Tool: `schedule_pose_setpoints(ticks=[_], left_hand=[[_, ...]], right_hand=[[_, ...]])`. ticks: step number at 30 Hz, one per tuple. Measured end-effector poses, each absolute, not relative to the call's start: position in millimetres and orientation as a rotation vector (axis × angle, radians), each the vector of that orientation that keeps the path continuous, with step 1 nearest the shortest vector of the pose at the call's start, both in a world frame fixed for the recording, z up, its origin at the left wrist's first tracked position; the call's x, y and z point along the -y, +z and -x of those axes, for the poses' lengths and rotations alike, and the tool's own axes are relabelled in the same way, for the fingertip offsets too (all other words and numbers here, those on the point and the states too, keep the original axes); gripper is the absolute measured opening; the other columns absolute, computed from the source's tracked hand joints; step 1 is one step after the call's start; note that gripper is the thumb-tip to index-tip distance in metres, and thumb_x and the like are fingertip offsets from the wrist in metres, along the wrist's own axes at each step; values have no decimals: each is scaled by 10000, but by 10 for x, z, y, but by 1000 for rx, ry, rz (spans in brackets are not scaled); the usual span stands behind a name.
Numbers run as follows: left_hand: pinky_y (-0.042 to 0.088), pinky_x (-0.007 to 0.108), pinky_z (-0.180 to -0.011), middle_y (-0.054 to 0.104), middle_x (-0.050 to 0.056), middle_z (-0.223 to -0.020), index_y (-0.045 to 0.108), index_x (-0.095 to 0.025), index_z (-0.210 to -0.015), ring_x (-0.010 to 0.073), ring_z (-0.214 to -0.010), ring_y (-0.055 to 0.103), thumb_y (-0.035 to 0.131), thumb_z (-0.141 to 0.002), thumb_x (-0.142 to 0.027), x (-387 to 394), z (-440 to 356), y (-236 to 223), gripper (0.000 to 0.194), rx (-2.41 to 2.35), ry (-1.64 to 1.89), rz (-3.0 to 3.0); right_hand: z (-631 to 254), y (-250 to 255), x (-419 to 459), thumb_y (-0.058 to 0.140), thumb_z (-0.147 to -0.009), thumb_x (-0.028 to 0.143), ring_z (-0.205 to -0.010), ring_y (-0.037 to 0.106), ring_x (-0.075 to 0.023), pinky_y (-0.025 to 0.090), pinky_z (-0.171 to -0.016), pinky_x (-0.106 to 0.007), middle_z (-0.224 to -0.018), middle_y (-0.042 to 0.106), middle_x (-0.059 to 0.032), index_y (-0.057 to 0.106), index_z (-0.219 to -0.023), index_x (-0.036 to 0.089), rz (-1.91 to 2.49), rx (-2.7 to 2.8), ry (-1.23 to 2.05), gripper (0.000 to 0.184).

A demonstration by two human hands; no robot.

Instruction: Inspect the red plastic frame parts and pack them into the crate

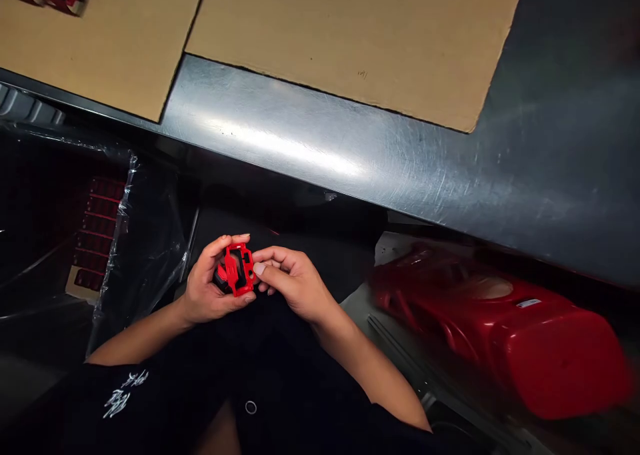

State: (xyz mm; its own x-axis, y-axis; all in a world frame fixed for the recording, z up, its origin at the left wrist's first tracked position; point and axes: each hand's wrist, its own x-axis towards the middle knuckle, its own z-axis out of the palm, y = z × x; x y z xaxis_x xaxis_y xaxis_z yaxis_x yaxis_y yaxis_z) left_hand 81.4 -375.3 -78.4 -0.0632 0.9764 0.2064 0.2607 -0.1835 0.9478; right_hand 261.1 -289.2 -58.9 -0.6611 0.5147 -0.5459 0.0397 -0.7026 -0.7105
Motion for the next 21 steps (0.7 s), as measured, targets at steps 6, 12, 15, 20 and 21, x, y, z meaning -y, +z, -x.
schedule_pose_setpoints(ticks=[6,12,15,20,21], left_hand=[[591,367,-978,606,184,-1403,344,-243,-1539,243,-1144,704,855,-771,-359,3734,-813,-772,929,-1358,1284,-1483],[622,343,-907,560,200,-1464,314,-263,-1545,218,-1051,738,864,-769,-313,3730,-805,-777,952,-1296,1274,-1427],[624,333,-900,533,214,-1490,309,-264,-1545,217,-1054,738,871,-761,-296,3737,-807,-792,965,-1270,1279,-1382],[633,294,-828,537,217,-1485,323,-261,-1535,196,-1001,741,877,-751,-299,3743,-816,-848,960,-1275,1301,-1360],[633,287,-813,545,212,-1478,327,-262,-1533,184,-968,743,875,-753,-299,3744,-815,-860,954,-1283,1304,-1359]], right_hand=[[-2616,-692,2958,772,-860,412,-612,608,-97,500,-602,-209,-772,705,-7,756,-989,186,968,860,2529,261],[-2581,-695,2966,776,-847,422,-615,614,-105,505,-598,-210,-784,707,-26,748,-976,160,930,750,2605,293],[-2574,-696,2969,795,-821,422,-613,605,-107,502,-590,-216,-800,701,-30,742,-973,153,883,703,2643,314],[-2561,-710,3012,852,-777,388,-616,587,-103,497,-591,-222,-789,679,-3,733,-1012,180,872,715,2600,336],[-2558,-709,3023,859,-774,379,-641,603,-109,503,-605,-226,-812,688,-7,733,-1023,189,894,740,2568,338]])
